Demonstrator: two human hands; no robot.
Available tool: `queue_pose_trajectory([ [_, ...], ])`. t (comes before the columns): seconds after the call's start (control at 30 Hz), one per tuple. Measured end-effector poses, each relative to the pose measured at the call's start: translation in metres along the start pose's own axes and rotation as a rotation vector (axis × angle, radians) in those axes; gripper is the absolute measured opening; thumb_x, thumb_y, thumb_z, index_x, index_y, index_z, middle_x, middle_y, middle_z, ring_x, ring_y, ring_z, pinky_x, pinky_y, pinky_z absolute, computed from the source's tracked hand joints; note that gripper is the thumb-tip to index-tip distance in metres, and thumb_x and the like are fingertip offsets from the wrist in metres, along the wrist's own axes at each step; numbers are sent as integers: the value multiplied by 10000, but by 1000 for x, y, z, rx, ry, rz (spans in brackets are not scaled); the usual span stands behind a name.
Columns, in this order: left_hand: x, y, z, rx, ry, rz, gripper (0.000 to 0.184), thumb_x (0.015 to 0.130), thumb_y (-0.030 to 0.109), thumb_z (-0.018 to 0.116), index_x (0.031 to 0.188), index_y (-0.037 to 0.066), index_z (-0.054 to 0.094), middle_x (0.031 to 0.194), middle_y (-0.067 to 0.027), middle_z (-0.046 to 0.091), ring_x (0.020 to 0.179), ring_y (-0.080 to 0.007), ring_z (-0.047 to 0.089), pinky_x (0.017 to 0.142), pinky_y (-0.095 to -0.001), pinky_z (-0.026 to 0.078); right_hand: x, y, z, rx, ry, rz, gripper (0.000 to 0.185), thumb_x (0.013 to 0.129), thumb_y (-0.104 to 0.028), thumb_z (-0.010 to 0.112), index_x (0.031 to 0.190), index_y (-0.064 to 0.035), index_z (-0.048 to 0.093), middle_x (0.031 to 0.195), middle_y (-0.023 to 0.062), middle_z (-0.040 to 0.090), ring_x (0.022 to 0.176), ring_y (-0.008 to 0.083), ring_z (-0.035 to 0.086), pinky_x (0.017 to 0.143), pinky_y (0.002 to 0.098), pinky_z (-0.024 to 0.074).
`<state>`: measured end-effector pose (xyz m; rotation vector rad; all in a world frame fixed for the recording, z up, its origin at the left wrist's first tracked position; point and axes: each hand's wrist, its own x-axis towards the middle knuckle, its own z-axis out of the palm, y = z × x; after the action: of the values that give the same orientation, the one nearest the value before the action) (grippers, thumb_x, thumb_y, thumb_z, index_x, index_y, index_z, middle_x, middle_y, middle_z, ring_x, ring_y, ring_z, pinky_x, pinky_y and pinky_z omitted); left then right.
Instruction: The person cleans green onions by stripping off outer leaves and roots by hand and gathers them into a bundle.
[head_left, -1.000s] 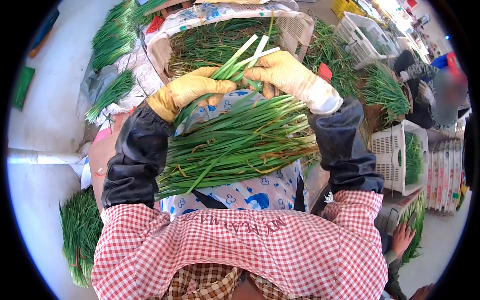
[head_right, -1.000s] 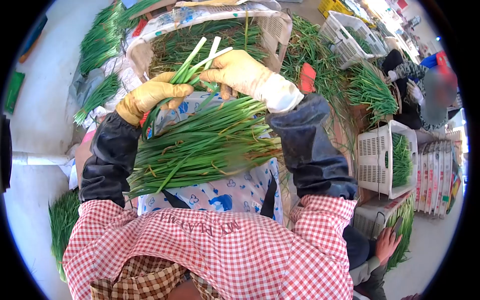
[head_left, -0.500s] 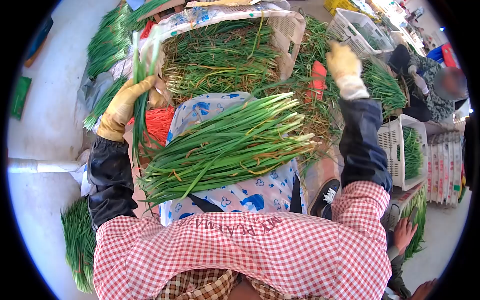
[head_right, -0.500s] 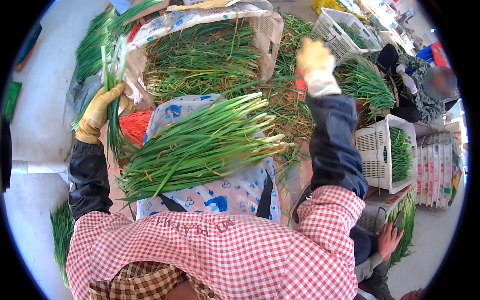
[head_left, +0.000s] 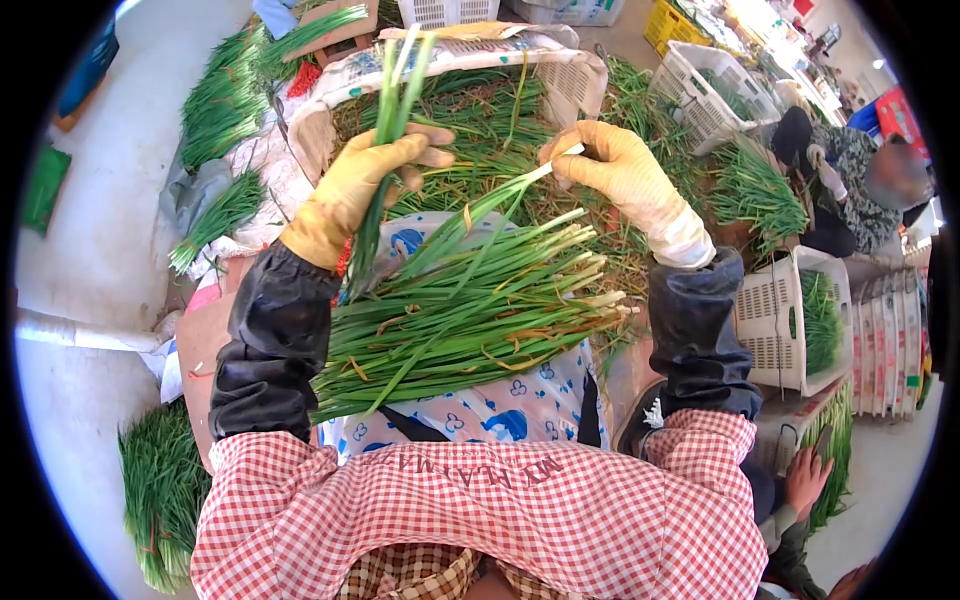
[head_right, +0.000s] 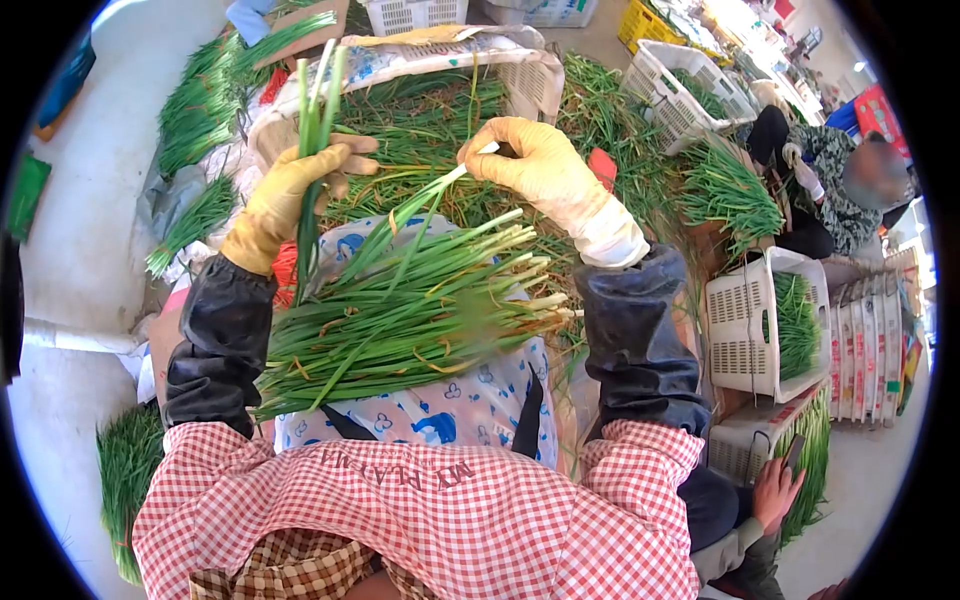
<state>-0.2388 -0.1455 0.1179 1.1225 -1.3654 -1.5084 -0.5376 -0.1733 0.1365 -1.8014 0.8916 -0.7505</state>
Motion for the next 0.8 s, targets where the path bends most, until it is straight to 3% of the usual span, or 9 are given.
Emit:
queue_pose_trajectory([
  [0.13,8,3,7,-15,7,47,340,945,250,548,1214,47,591,919,-34,700,601,-29,498,464,-161,351,2,-19,-5,108,-25,108,190,897,-212,640,991,-50,675,834,-6,645,698,35,550,604,189,430],
  [0.27,22,-11,0,335,350,36,280,913,260,616,1129,82,621,762,-34,686,414,-40,398,399,-189,327,-5,-18,-10,383,85,-35,214,922,-236,611,1019,-52,661,919,40,681,654,31,529,547,169,379],
  [0.33,16,-3,-7,356,86,-234,308,914,322,619,1106,81,619,762,-50,686,400,-52,397,364,-205,304,0,-10,-16,546,70,-199,258,949,-263,565,1004,-20,631,945,84,686,630,40,565,484,147,420],
  [0.37,5,10,0,196,48,-287,348,926,366,599,1111,72,610,768,-73,685,396,-61,404,349,-214,297,4,-8,-17,471,129,-115,268,960,-279,546,995,-24,618,947,93,686,610,48,570,443,151,406],
  [0.47,10,5,-9,-153,-232,-106,543,994,445,415,1131,-55,578,801,-140,677,391,-68,405,349,-188,303,13,-5,-3,431,264,92,289,985,-319,496,967,-43,581,942,122,688,553,69,573,369,171,374],
  [0.5,10,8,-8,-179,-239,-77,611,1012,459,333,1137,-92,565,815,-156,673,392,-74,409,354,-181,309,15,-8,2,483,208,100,292,991,-323,483,940,-48,566,936,137,687,576,75,594,376,168,385],
  [0.6,16,13,-5,-225,-205,-43,616,1013,466,325,1135,-87,569,811,-145,672,400,-79,416,358,-183,313,27,-11,17,552,253,92,267,972,-306,514,949,-43,549,932,165,683,628,105,630,412,174,386],
  [0.73,16,21,5,-290,-94,63,611,968,539,409,1065,-39,580,950,-166,666,461,-74,460,352,-168,307,43,-15,22,694,306,71,213,947,-244,552,988,-35,546,916,163,684,649,157,664,466,221,443],
  [0.8,18,19,4,-289,-119,67,564,955,506,471,1121,-23,575,993,-134,663,513,-59,465,390,-158,320,47,-22,27,713,323,58,218,947,-241,558,1013,-34,547,903,155,686,642,160,665,463,223,444],
])
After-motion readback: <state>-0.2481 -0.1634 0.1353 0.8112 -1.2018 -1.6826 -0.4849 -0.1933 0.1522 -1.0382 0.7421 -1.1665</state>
